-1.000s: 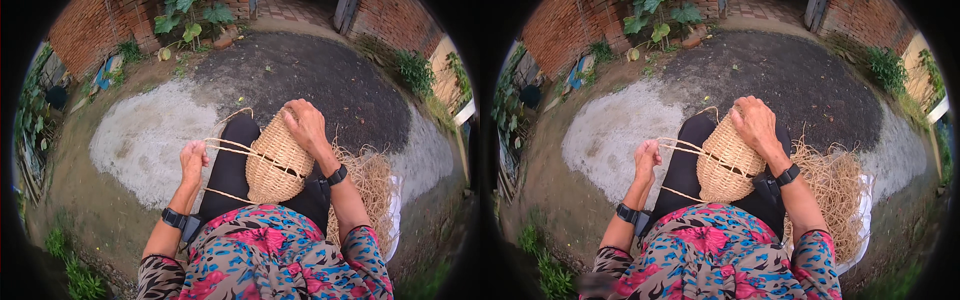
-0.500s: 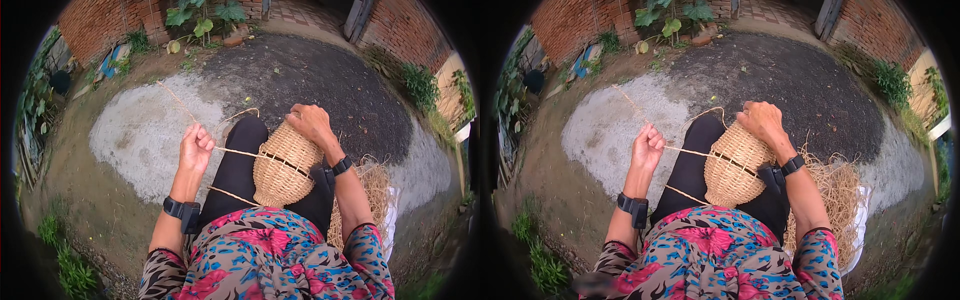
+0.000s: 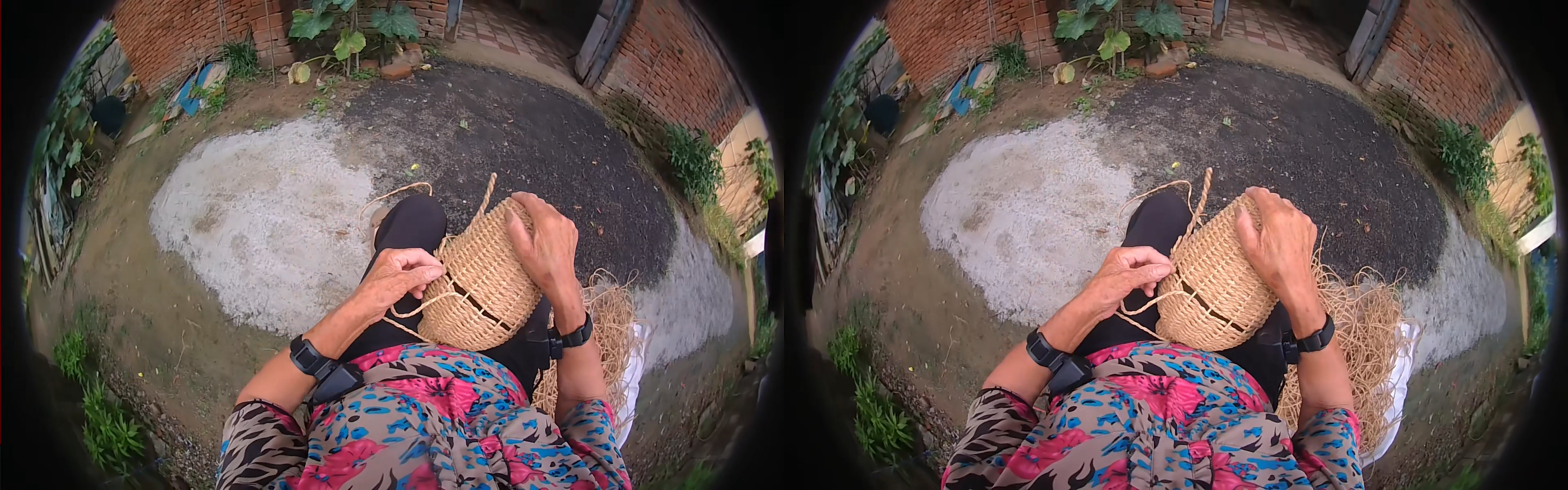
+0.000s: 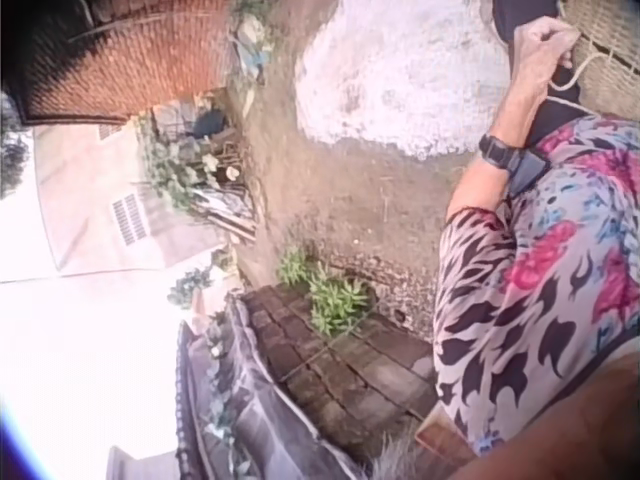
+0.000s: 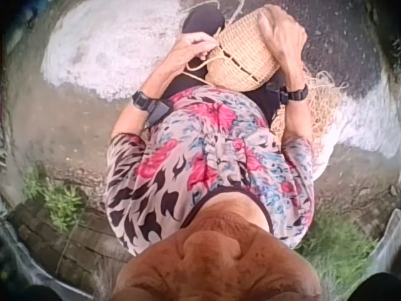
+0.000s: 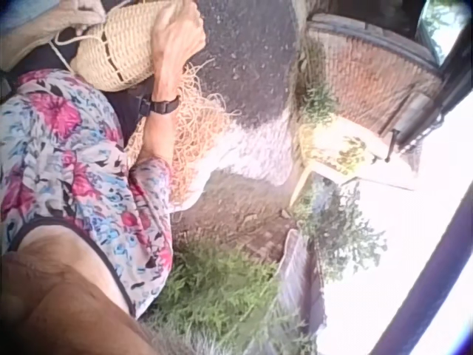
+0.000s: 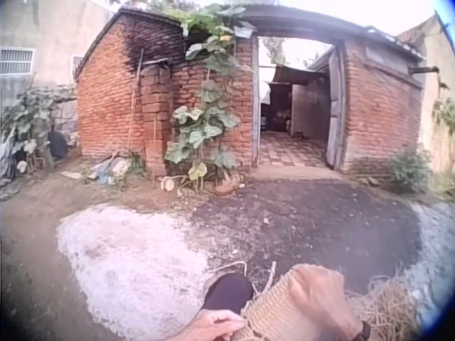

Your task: Weaving a small basket using natural fiber twine.

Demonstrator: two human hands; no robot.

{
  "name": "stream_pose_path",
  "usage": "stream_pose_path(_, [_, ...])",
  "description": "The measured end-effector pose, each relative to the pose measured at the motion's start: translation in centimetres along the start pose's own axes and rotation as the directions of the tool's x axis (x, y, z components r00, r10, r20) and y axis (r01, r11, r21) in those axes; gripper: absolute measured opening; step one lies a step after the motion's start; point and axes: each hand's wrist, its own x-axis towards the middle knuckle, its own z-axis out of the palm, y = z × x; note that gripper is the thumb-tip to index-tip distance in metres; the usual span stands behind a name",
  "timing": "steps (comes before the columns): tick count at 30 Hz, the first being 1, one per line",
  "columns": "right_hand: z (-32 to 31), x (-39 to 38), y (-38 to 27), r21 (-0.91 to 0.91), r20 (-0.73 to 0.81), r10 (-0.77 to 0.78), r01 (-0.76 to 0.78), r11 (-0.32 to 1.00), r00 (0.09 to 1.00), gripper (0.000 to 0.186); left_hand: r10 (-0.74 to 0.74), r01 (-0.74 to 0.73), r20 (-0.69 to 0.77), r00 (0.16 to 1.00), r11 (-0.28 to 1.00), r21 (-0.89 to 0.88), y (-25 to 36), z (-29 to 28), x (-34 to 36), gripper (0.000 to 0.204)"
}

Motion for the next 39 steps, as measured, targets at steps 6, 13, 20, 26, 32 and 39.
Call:
stream_pose_path(6, [0.0, -0.7, 0.0, -0.014, -0.044, -0.021, 0.02, 1.0, 0.999, 0.033, -0.117, 0.116, 0.014, 0.993, 0.99, 0.081, 0.7, 0.5, 0.9, 0.02])
stream_pose_path(13, [0.1, -0.8, -0.7, -0.116, 0.001, -0.053, 0.053, 0.992, 0.999, 0.025, -0.021, 0.071, -0.089, 0.996, 0.796, 0.601, 0.6, 1.8, 1.7, 0.014])
stream_pose_path(20, [1.6, -0.6, 0.1, -0.144, 0.009, -0.051, 0.052, 0.988, 0.999, 0.017, 0.122, -0.046, -0.024, 0.992, 0.536, 0.843, -1.1, 1.3, 3.1, 0.022])
stream_pose_path(26, [0.6, -1.0, 0.8, -0.024, -0.125, -0.125, 0.123, 0.992, 0.984, 0.017, -0.019, 0.061, -0.1, 0.995, 0.899, 0.434, -0.7, 1.6, 1.8, 0.014])
stream_pose_path(32, [0.4, 0.6, 1.9, 0.237, 0.073, 0.134, -0.148, 0.96, 0.988, 0.027, -0.225, 0.225, -0.004, 0.974, 0.974, 0.014, 0.3, 3.0, 0.5, 0.018])
stream_pose_path(39, [2.1, 0.0, 2.3, 0.164, -0.003, 0.045, -0.044, 0.985, 0.999, 0.026, -0.017, -0.007, -0.109, 0.994, 0.976, -0.218, -0.6, 0.7, 0.2, 0.016])
